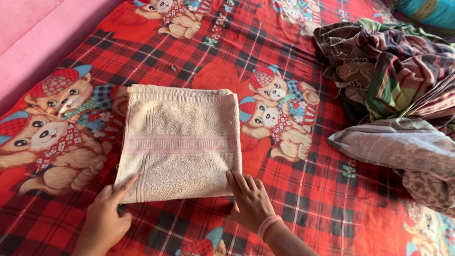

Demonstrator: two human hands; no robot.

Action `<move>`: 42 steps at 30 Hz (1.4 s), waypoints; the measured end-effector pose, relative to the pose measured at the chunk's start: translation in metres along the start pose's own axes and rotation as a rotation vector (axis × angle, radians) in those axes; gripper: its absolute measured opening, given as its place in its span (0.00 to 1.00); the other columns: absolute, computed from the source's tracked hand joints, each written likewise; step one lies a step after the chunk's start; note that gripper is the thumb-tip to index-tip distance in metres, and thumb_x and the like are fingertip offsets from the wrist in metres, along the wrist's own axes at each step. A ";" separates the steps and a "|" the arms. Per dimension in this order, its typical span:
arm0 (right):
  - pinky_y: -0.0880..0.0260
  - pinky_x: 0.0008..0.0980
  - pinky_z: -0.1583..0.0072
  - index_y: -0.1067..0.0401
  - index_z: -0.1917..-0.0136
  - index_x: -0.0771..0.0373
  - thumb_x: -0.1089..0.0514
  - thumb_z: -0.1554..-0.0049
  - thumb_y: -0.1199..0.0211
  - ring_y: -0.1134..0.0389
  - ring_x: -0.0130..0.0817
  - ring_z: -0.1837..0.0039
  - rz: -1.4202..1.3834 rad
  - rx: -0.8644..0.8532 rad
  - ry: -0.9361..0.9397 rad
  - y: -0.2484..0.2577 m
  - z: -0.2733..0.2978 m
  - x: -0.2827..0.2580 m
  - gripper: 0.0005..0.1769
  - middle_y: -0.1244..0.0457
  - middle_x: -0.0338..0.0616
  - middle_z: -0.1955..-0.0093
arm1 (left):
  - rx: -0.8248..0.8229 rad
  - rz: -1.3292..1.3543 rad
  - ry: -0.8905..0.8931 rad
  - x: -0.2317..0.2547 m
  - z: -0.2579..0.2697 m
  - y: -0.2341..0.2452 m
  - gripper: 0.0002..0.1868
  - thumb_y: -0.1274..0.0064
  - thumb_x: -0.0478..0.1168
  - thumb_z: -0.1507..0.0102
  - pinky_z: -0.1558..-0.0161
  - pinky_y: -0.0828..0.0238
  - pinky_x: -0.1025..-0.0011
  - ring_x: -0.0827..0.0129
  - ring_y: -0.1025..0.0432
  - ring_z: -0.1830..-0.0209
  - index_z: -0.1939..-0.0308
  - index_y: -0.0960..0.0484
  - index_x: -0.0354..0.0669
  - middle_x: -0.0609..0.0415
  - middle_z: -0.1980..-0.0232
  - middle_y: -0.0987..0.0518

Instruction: The person folds a beige towel in half on a bed and sets it beside a folded striped cloth, then picks up a large striped blanket, shakes it out, spreads it on the bed, and folds it lengthwise, smoothing it with their hands and folding it into a stack.

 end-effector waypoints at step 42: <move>0.32 0.35 0.33 0.33 0.31 0.65 0.51 0.47 0.32 0.32 0.31 0.34 -1.608 -0.070 -0.700 -0.032 -0.076 0.064 0.34 0.31 0.44 0.36 | 0.195 0.662 0.193 -0.032 -0.193 0.019 0.27 0.48 0.60 0.33 0.59 0.31 0.67 0.65 0.27 0.66 0.55 0.16 0.36 0.50 0.66 0.18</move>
Point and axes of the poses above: each hand's wrist, its own z-axis away from the middle knuckle, its own y-axis out of the back of the hand, x = y × z, the point moved 5 cm from there along -z, towards the middle knuckle
